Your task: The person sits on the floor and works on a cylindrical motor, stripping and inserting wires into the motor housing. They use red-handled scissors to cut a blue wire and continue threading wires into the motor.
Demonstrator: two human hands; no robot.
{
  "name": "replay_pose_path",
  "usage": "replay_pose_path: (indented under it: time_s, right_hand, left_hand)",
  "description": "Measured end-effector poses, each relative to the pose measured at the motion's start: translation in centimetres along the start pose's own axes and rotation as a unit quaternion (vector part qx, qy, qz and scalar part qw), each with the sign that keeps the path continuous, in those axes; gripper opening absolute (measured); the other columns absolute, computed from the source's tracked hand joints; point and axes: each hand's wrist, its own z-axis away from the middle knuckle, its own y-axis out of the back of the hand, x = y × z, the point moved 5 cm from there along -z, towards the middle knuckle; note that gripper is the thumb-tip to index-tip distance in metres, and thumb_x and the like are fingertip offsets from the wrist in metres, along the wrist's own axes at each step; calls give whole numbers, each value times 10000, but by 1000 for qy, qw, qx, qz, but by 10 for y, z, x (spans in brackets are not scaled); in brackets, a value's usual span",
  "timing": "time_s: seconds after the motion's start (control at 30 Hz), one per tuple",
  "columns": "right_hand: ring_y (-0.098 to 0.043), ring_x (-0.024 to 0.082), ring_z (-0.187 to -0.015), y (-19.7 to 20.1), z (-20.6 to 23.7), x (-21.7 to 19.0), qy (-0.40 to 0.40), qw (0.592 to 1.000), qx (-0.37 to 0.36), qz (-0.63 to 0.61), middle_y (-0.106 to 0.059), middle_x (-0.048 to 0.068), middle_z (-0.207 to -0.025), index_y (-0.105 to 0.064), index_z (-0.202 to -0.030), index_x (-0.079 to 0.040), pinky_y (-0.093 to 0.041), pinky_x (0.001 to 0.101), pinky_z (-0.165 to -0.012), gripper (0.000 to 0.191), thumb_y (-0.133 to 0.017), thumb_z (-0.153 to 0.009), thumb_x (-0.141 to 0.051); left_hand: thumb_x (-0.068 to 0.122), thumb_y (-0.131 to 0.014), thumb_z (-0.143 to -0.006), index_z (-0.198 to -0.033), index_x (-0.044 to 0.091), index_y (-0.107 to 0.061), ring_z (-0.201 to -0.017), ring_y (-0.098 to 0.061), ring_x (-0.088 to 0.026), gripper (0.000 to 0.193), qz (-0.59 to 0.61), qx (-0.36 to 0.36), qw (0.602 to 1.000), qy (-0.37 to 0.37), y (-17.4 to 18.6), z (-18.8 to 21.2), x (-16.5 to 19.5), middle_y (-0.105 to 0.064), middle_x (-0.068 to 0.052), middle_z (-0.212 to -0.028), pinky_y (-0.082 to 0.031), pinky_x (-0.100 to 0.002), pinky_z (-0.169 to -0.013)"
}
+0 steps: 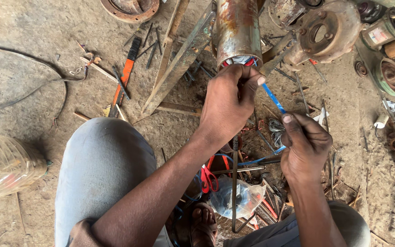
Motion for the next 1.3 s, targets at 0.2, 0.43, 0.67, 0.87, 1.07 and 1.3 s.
replay_pose_path:
  time_s: [0.2, 0.43, 0.67, 0.87, 1.07, 1.3]
  right_hand:
    - [-464, 48, -556, -3, -2, -3, -6, 999, -19, -51, -693, 79, -818, -752, -1098, 46, -319, 190, -493, 156, -722, -949, 80]
    - [-494, -10, -642, -22, 6, -41, 189, 953, -45, 231, -735, 70, -949, -735, -1107, 25, -343, 142, -573, 119, -745, -1010, 93]
    - [-492, -7, -646, -30, 3, -63, 250, 901, -67, 348, -699, 33, -896, -746, -1088, 21, -332, 146, -560, 94, -755, -1003, 61]
    - [-479, 37, -630, -16, 4, -37, 123, 989, 19, 83, -667, 50, -852, -720, -1085, 31, -344, 187, -561, 79, -731, -1017, 69]
    - [-448, 38, -572, 0, 2, -14, 13, 995, 19, -92, -614, 46, -778, -711, -1096, 53, -341, 206, -526, 75, -721, -1021, 55]
    - [-542, 61, -611, -7, 0, -9, 10, 998, -32, -49, -696, 100, -872, -720, -1142, 42, -435, 212, -581, 132, -722, -1011, 33]
  left_hand:
    - [157, -631, -1007, -967, 17, -687, -610, -644, -79, 156, 19, -63, 990, 125, -10, 0, -23, -707, -39, -778, -565, -295, -553]
    - [224, -681, -1005, -1018, 33, -725, -617, -500, -33, 196, 140, -30, 979, 144, -10, 0, -45, -621, 16, -725, -464, -229, -567]
    - [278, -693, -996, -983, 40, -711, -682, -560, -27, 240, 150, -45, 982, 107, -4, -9, -51, -656, 40, -771, -515, -225, -649]
    - [274, -708, -991, -1057, 61, -751, -803, -649, -70, 226, 106, -34, 994, 12, 1, -10, -38, -719, -12, -906, -576, -259, -759]
    - [199, -737, -954, -1131, 82, -761, -1007, -727, -127, 213, 127, -84, 988, -38, -3, -2, -17, -769, -50, -1094, -604, -297, -909]
    - [177, -763, -939, -1050, 109, -775, -957, -758, -142, 131, 56, -78, 994, -46, -1, -5, -7, -785, -39, -1020, -614, -306, -891]
